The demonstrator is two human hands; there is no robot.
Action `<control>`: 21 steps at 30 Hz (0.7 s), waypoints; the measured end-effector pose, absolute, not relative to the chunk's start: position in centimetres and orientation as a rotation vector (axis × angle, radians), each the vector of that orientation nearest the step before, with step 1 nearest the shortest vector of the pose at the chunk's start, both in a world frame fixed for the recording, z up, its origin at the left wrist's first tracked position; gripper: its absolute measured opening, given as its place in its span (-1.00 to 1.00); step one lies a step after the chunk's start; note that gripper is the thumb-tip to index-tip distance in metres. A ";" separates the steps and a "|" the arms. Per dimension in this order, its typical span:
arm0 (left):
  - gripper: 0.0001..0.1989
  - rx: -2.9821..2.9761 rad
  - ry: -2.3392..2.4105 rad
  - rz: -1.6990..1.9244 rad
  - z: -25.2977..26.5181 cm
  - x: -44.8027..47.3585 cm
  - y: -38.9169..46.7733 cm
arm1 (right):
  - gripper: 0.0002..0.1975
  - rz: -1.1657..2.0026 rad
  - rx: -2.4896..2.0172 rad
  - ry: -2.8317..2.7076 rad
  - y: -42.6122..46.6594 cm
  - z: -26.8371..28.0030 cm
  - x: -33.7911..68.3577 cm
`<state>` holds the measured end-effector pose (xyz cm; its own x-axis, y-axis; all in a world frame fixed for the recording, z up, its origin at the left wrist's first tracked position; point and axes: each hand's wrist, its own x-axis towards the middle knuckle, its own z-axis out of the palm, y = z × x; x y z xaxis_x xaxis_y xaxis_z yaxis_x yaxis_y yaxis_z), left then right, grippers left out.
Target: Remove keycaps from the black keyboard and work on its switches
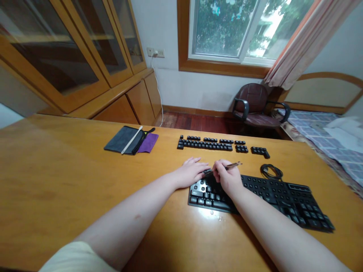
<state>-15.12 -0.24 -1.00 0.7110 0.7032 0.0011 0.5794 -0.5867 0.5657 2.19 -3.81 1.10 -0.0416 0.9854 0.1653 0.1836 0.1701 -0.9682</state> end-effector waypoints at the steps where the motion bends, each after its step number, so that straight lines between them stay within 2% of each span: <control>1: -0.61 2.378 0.965 0.339 -1.0 -15.2 -0.2 | -0.61 1.023 -1.186 -1.419 -3.8 0.9 2.2; 7: -0.47 2.318 0.863 0.588 -0.1 -15.8 -0.2 | -0.68 1.065 -1.145 -1.317 -3.6 0.2 2.3; 13: -0.74 2.271 0.944 0.689 -0.3 -15.6 0.0 | -0.69 1.027 -1.152 -1.380 -3.4 0.4 2.5; 17: -0.78 2.231 1.026 0.806 -0.7 -15.7 0.3 | -0.71 0.857 -1.223 -1.532 -3.2 0.4 2.7; 21: -0.80 2.256 1.039 0.876 -0.7 -15.8 0.3 | -0.69 0.844 -1.249 -1.538 -3.1 0.3 2.7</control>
